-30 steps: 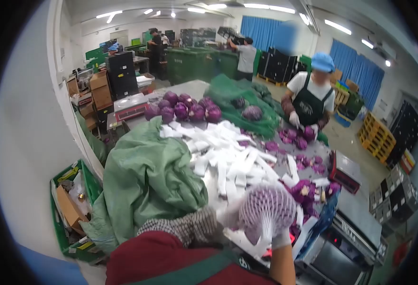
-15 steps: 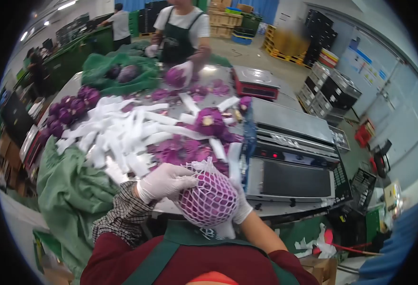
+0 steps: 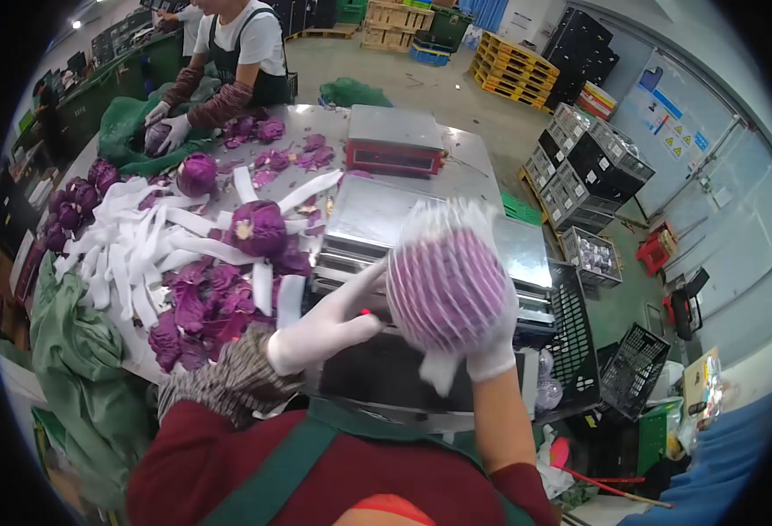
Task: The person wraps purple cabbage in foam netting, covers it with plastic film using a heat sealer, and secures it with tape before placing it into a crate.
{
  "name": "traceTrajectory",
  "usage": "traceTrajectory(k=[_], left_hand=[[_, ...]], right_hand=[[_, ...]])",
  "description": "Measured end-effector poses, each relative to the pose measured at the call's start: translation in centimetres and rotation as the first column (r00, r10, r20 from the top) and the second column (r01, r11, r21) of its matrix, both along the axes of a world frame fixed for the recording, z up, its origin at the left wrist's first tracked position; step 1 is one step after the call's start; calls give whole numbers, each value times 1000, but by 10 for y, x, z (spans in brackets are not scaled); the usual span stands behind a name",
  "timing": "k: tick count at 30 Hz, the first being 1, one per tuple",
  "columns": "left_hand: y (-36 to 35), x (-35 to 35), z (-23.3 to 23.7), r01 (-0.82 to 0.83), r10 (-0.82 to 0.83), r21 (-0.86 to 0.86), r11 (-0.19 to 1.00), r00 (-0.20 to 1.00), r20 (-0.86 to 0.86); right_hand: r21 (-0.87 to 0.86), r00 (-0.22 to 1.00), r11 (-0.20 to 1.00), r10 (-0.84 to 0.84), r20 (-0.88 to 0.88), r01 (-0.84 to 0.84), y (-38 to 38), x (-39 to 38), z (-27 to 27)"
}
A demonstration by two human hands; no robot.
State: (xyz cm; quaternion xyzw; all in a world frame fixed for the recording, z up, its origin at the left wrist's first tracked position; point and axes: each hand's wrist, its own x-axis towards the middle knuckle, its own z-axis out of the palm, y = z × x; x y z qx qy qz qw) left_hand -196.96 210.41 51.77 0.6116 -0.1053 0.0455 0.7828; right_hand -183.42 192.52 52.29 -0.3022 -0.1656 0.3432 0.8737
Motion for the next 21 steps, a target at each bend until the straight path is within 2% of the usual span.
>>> traceTrajectory(k=[1,2,3,4,5,7,8,10,11,12,15,16,18,19,21], left_hand=[[-9,30,11,-65,57,94,993,995,81],[-4,76,-1,-160,148,172,972,986,81],[4,113,11,-112,95,117,987,985,141],[14,145,17,-16,13,33,999,997,77],[36,183,5,50,-52,-28,998,995,-81],[52,224,11,113,-115,-19,993,983,-142],[57,239,10,140,-130,40,989,973,-189],[58,266,1,235,-184,170,957,945,-270],[56,274,-3,215,-94,432,876,954,-285],[51,278,-3,273,-139,410,870,934,-328],[51,288,-10,389,-242,349,852,885,-397],[54,288,-9,319,-156,435,842,916,-370],[61,289,-12,182,-16,539,823,955,-298],[65,289,-11,165,-13,517,840,959,-283],[70,278,-2,107,36,610,785,975,-218]], right_hand=[[14,999,999,52,3,-52,-1,33,-3],[-59,993,994,-85,81,90,7,59,-6],[-119,964,966,-208,167,229,19,80,-11],[-161,912,917,-318,258,365,25,96,-15],[-296,920,897,-231,315,327,23,111,-17],[-550,919,790,-41,392,270,11,142,-21],[-591,925,773,15,380,230,6,153,-22],[-697,862,678,189,470,232,-9,186,-42],[-743,822,625,277,498,240,-13,197,-53],[-710,761,650,308,572,270,-18,185,-36],[-831,783,542,463,416,121,-41,195,-31],[-859,773,480,471,424,178,-46,194,-19],[-853,779,469,436,451,231,-55,202,-19],[-843,773,466,419,477,268,-61,205,-19],[-811,697,437,435,570,390,-76,198,-7]])
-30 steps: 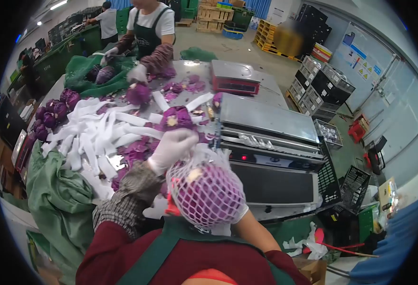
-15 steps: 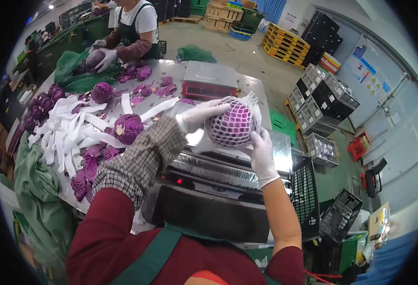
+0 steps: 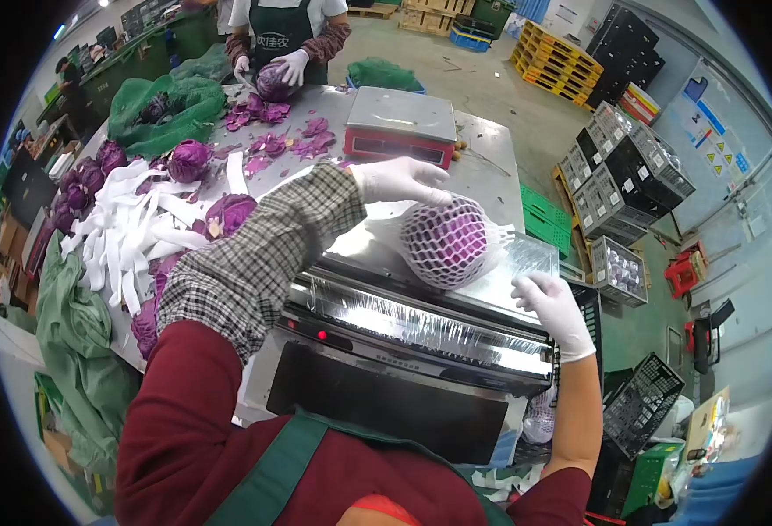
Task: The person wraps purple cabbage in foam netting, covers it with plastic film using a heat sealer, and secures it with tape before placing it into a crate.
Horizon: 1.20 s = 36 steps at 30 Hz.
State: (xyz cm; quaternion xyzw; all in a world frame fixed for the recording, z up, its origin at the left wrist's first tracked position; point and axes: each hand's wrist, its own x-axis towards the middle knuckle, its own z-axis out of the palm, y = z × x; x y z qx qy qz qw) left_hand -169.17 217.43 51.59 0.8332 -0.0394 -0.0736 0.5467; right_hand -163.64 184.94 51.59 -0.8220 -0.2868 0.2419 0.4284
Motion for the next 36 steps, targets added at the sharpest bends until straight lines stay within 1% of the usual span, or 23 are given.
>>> traceTrajectory(k=[4,6,7,8,10,12,15,16,17,18,20,22,23,24,25,27,28,29,30,31,34,35,36], left_hand=[[11,-84,18,-337,276,266,903,930,243],[13,-135,15,-342,281,484,806,940,195],[13,-153,-6,-263,273,781,567,954,123],[0,-169,-10,-103,296,880,463,954,-44],[-19,-183,-27,-31,337,883,469,930,-146],[-28,-179,-44,-105,330,873,476,942,-66],[-28,-165,-64,-229,368,774,590,930,-5],[-28,-166,-51,-195,317,571,798,940,-122],[-29,-173,-37,-295,323,160,942,925,-200],[-27,-180,-21,-365,293,-277,889,918,-269],[-20,-190,10,-348,372,-508,788,926,-57],[-6,-173,27,-125,393,-788,603,906,157],[-17,-133,38,-189,577,-770,610,772,267],[-9,-108,19,-226,480,-524,821,771,419],[-8,-88,-7,-240,379,-349,906,828,413],[-20,-68,-10,-181,160,34,983,931,329],[-30,-68,-1,-115,60,220,969,968,242],[-27,-57,-20,-112,37,230,967,951,306],[-30,-51,-27,-107,14,238,965,932,362],[-32,-47,-32,-30,52,-106,994,977,207],[-32,-37,-28,-58,68,-68,996,985,157],[-34,-40,-20,-98,111,-339,936,994,19],[-28,-28,-39,-111,178,-329,938,967,183]], right_hand=[[-352,896,928,47,441,124,-49,-29,6],[-566,833,800,168,527,197,-70,-38,-4],[-650,845,725,183,502,229,-73,-41,-12],[-683,877,693,156,455,231,-74,-43,-21],[-746,887,635,207,413,200,-66,-46,-33],[-690,913,708,169,372,150,-53,-54,-29],[-540,863,808,82,499,236,-51,-52,-49],[-300,945,936,-83,317,183,-59,-51,-46],[-27,980,982,-182,82,185,-71,-47,-43],[243,964,940,-202,-172,240,-78,-44,-37],[542,938,774,-202,-281,329,-76,-48,-4],[747,956,609,-70,-284,267,-64,-26,34],[834,944,444,-190,-270,328,-20,-4,54],[815,966,524,-198,-164,246,0,19,40],[643,959,751,-269,88,152,16,36,17],[429,999,902,48,12,-49,34,53,-20],[278,963,925,223,154,-259,41,53,-33],[281,946,910,323,-21,-304,45,41,-31],[151,939,927,343,38,-344,51,41,-41],[174,941,925,335,46,-338,61,43,-46],[311,961,918,274,-45,-247,73,40,-44],[331,976,930,199,-89,-159,70,33,-33],[394,989,915,125,-76,-85,70,25,-26]])
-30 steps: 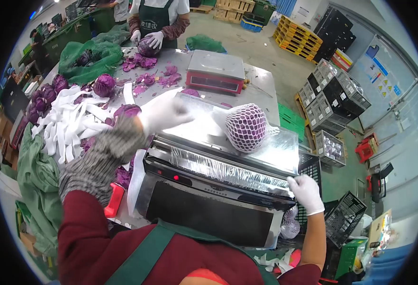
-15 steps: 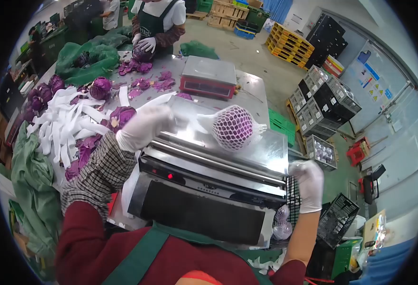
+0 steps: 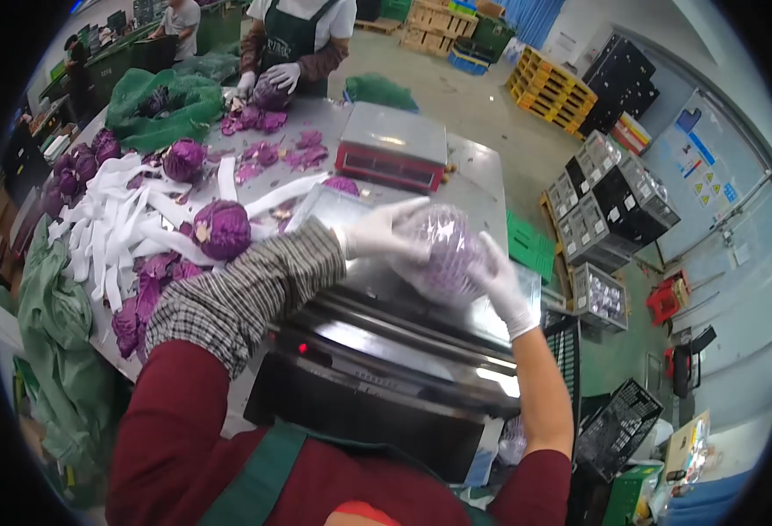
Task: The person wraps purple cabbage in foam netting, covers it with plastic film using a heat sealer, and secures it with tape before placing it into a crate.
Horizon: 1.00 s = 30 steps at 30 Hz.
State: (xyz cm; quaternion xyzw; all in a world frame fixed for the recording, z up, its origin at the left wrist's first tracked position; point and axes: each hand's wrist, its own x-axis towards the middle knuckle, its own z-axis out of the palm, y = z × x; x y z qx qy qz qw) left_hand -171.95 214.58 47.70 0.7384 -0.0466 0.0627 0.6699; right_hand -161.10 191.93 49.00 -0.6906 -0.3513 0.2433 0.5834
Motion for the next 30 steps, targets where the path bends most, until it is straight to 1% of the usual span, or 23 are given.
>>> traceTrajectory(k=[1,2,4,5,6,7,8,9,10,12,13,14,15,16,17,20,21,22,23,24,26,27,30], left_hand=[[-6,-9,15,59,-72,-188,980,995,-63],[-16,-25,38,98,-149,-371,923,983,-111],[-29,-70,61,147,-175,-189,971,974,-145],[-38,-96,58,183,-201,-105,978,956,-213],[-50,-125,52,204,-233,-134,970,937,-262],[-57,-151,37,251,-291,-148,957,849,-442],[-63,-177,22,301,-334,-159,940,724,-604],[-79,-198,9,201,-487,-480,854,636,-599],[-94,-219,-3,37,-619,-719,694,540,-570],[-104,-243,-37,-172,-666,-858,484,564,-488],[-98,-246,-82,-347,-846,-876,-334,521,116],[-96,-244,-71,-426,-869,-900,-94,475,-134],[-97,-243,-51,-495,-830,-857,146,410,-378],[-97,-241,-41,-545,-732,-753,370,329,-597],[-86,-250,-50,-384,-804,-869,311,381,-456],[-58,-284,-57,-159,-667,-821,548,511,-543],[-58,-298,-55,-2,-461,-609,793,652,-602],[-63,-315,-53,93,-251,-296,951,793,-556],[-72,-330,-67,44,-219,-367,929,867,-448],[-71,-330,-56,223,-147,226,948,939,-310],[-75,-328,-65,75,-99,592,803,995,7],[-84,-331,-59,-31,46,408,913,999,-27],[-89,-335,-32,-117,118,128,985,993,4]], right_hand=[[-24,998,999,32,-48,-34,-4,-11,17],[-45,993,997,65,-95,-70,-11,-26,39],[-178,985,973,158,70,-143,-36,-77,72],[-338,988,928,144,-55,-154,-50,-111,87],[-256,952,926,232,-199,-279,-64,-132,74],[-282,916,901,234,-325,-330,-77,-153,58],[-309,870,873,220,-441,-377,-89,-174,43],[-239,756,899,140,-639,-368,-104,-194,14],[-181,600,925,61,-798,-335,-121,-209,-23],[-121,468,917,78,-880,-381,-157,-202,-73],[-50,576,924,193,-794,-378,-152,-200,-43],[-185,799,905,226,-557,-384,-154,-201,-44],[-315,929,886,263,-262,-340,-158,-205,-45],[-424,952,870,301,58,-250,-162,-210,-48],[-363,924,908,306,231,-210,-161,-217,-54],[-383,879,923,203,431,-25,-183,-226,-74],[-373,844,927,168,510,41,-184,-231,-71],[-328,835,943,138,532,53,-185,-234,-73],[-283,827,957,110,552,61,-188,-237,-76],[-239,819,969,84,568,66,-190,-240,-78],[-147,875,986,4,485,77,-193,-244,-75],[-101,897,991,-36,441,89,-194,-247,-72],[-76,972,976,-194,135,205,-190,-270,-44]])
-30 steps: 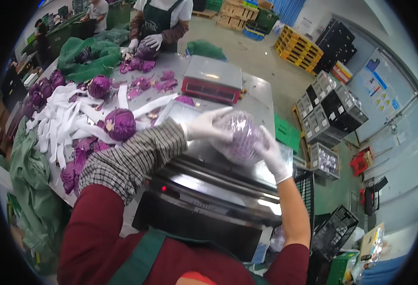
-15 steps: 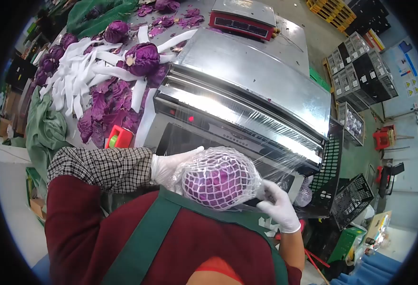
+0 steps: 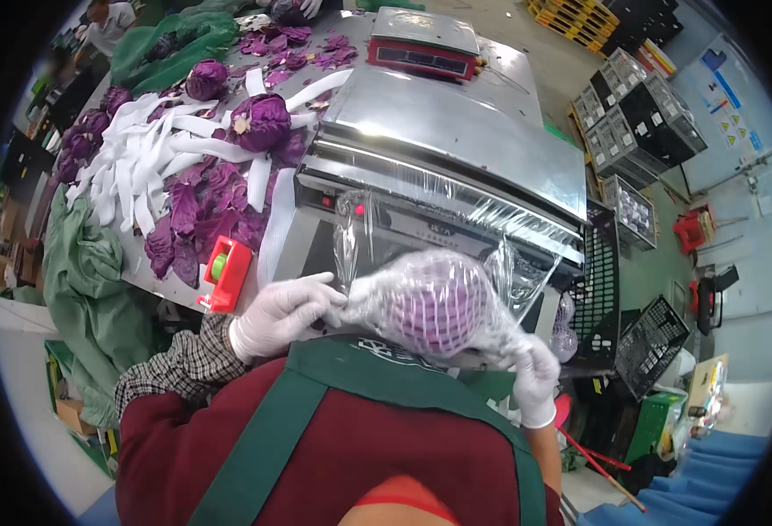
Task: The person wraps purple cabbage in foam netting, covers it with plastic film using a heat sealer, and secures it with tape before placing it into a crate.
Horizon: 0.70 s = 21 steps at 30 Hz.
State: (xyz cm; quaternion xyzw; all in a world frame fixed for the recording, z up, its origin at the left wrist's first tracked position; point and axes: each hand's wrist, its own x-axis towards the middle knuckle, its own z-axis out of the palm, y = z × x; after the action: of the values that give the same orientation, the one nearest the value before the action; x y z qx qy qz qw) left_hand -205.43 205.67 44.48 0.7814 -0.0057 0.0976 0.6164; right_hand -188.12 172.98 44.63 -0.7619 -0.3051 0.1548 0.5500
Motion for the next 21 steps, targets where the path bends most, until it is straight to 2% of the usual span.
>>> traceTrajectory(k=[1,2,4,6,7,8,10,11,14,15,16,18,19,20,21], left_hand=[[-2,-1,4,-35,34,-62,997,999,-12],[-3,-1,2,-100,101,-29,995,994,35],[-1,1,19,-226,267,-296,928,958,106],[4,-4,38,-326,323,-475,817,942,-90],[10,-7,42,-329,238,-663,673,944,-228],[18,-10,42,-420,209,-656,627,902,-377],[23,-25,30,-542,104,-615,573,792,-601],[32,-37,9,-503,28,-647,574,801,-598],[42,-56,-48,-623,17,-583,521,691,-723],[32,-52,-64,-730,117,-504,461,613,-781],[39,-57,-57,-643,-2,-486,592,602,-799],[35,-58,-91,-564,81,-312,764,564,-822],[32,-61,-131,-267,176,-57,962,767,-617],[22,-57,-139,-49,118,143,988,843,-525],[12,-52,-147,107,59,366,924,908,-414]], right_hand=[[97,997,993,-71,-1,71,6,-5,6],[125,989,981,-146,-20,147,6,-6,4],[229,965,958,-120,-232,174,14,-17,27],[248,817,938,-59,-574,242,17,-28,52],[147,733,960,-78,-676,238,13,-28,55],[203,609,942,-1,-794,266,10,-33,47],[154,385,948,37,-922,278,-8,-40,28],[135,321,946,36,-946,293,-18,-43,15],[80,176,944,24,-984,320,-42,-46,-26],[91,172,941,36,-985,325,-46,-44,-35],[106,167,937,52,-985,333,-49,-42,-42],[83,164,939,29,-986,334,-50,-36,-50],[71,161,940,18,-987,333,-49,-34,-52],[55,177,950,0,-984,307,-48,-32,-52],[42,197,959,-14,-980,279,-45,-27,-51]])
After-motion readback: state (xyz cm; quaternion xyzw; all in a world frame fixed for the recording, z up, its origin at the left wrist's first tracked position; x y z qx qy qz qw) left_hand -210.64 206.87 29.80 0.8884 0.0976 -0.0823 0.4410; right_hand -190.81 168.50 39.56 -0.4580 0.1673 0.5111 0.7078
